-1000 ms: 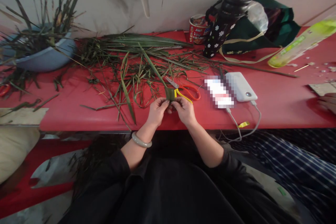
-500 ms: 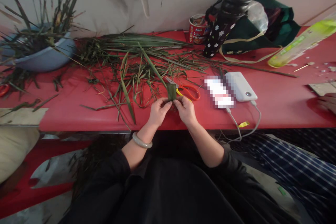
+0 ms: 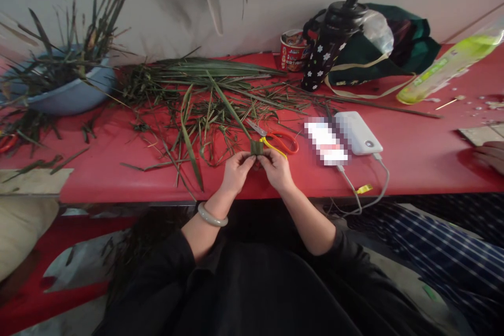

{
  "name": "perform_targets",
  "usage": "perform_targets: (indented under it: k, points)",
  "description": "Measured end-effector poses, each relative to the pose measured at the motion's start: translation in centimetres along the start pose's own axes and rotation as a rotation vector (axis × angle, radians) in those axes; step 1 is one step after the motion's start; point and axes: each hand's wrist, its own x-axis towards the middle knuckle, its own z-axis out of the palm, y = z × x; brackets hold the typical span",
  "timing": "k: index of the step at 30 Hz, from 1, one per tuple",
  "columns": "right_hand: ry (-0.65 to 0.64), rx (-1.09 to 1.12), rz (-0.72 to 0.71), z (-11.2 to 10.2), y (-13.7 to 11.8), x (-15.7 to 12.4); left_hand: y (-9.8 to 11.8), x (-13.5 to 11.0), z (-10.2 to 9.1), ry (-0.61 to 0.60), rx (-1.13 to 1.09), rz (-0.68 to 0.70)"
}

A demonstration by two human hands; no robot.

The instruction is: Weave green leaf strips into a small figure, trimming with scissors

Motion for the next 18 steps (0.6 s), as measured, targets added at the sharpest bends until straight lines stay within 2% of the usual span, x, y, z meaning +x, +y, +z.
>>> perform_targets:
  k: [11, 18]
  points:
    - [-0.008, -0.049, -0.044, -0.17, 0.64, -0.08, 0.63, -0.20, -0.11, -0.099, 0.116, 0.010]
    - [-0.062, -0.017, -0.038, -0.19, 0.76, -0.10, 0.25, -0.23, -0.23, -0.072, 0.125, 0.033]
